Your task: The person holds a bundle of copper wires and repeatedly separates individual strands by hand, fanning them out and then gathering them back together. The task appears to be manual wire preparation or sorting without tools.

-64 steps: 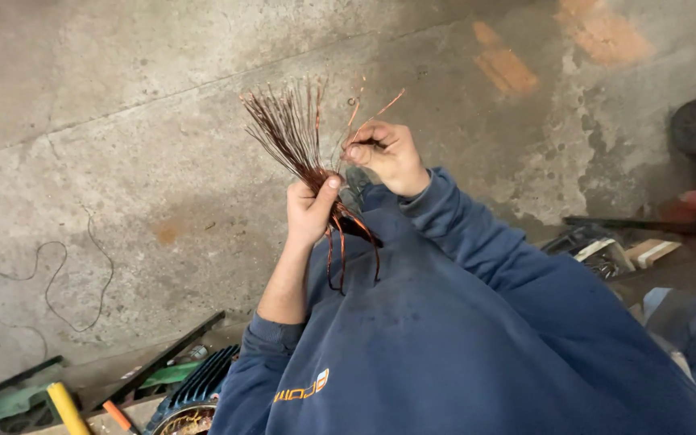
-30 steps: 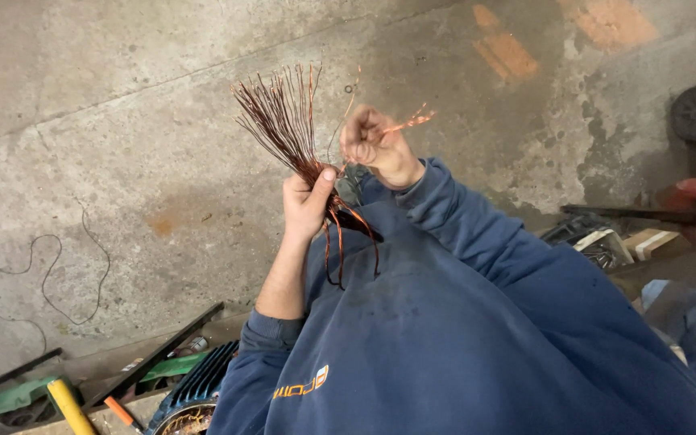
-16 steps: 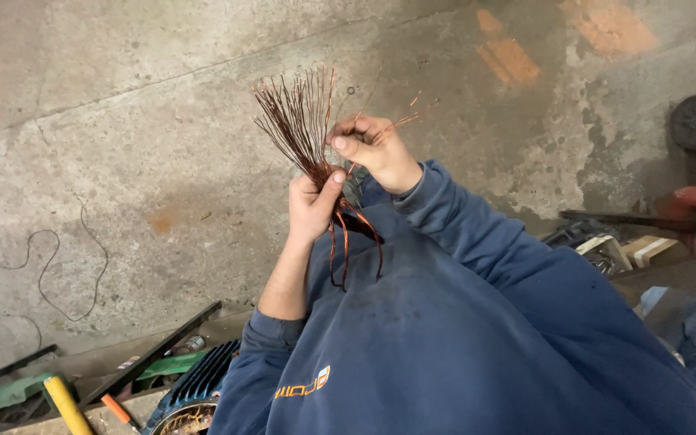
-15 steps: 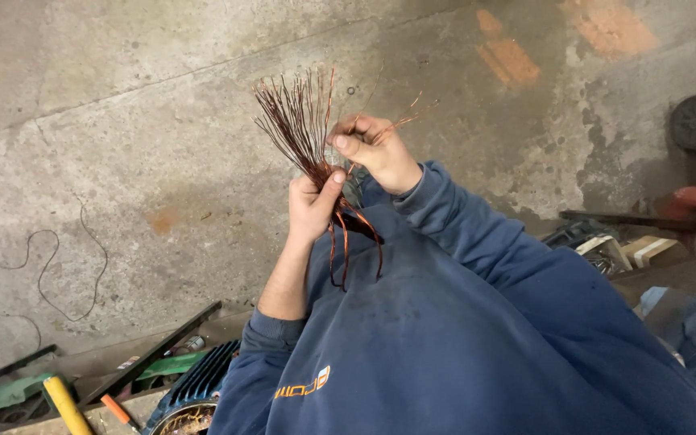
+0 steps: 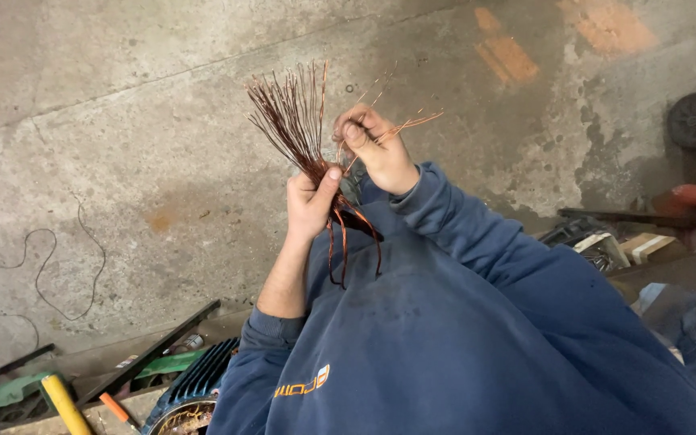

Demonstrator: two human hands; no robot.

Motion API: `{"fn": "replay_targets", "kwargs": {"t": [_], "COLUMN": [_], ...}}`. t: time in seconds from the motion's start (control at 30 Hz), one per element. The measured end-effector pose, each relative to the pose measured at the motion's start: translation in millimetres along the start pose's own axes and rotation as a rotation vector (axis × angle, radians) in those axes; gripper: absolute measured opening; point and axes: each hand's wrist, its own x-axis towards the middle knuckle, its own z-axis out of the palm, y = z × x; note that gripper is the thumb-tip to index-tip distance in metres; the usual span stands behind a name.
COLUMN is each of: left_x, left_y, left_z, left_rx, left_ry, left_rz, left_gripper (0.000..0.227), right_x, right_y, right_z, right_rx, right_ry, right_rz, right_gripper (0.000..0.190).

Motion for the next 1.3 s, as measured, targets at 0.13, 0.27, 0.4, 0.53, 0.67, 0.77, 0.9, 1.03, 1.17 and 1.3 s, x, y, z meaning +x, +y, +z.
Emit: {"fn": "replay_targets", "kwargs": {"t": [0.13,0.27,0.4,0.53,0.67,0.77,0.9,1.03,1.17,1.3], "left_x": [0,0,0,-2,-1,0,-1,-2,-1,1], "left_y": [8,5,3,6,16,10,9,-2,7,29], "left_z": [3,3,2,4,7,9,9,6,8,13], "left_rx": [-0.04,-0.011,0.032,-0.008,0.034,0.066,0.092,0.036,0.047,0.039], "left_ry": [-0.006,-0.008,-0.002,-0.029,-0.036,-0.056,-0.055,-0.048,-0.009,-0.017], "left_rz": [-0.037,-0.004,-0.018,0.036,0.046,0.066,0.047,0.061,0.028,0.02], "left_gripper": [0.026,0.027,0.027,0.025,0.023,0.022,0.025,0.029,0.031,0.027], "right_x": [3,3,-1,-3,-1,1,0,1,2,2], "right_y": [-4,-4,-5,-20,-31,-36,-30,-29,-33,-37], "right_z": [2,-1,-5,-3,3,7,3,0,-3,-6], "right_rx": [0.106,0.139,0.154,0.068,0.039,0.0,-0.058,-0.023,-0.08,-0.091], "right_ry": [-0.017,-0.06,-0.011,-0.025,-0.073,-0.054,-0.025,-0.006,-0.051,-0.098], "right_rz": [-0.027,-0.046,-0.016,0.009,0.063,0.098,0.081,0.092,0.094,0.147], "right_gripper": [0.02,0.022,0.029,0.029,0.03,0.028,0.016,0.016,0.015,0.018]}}
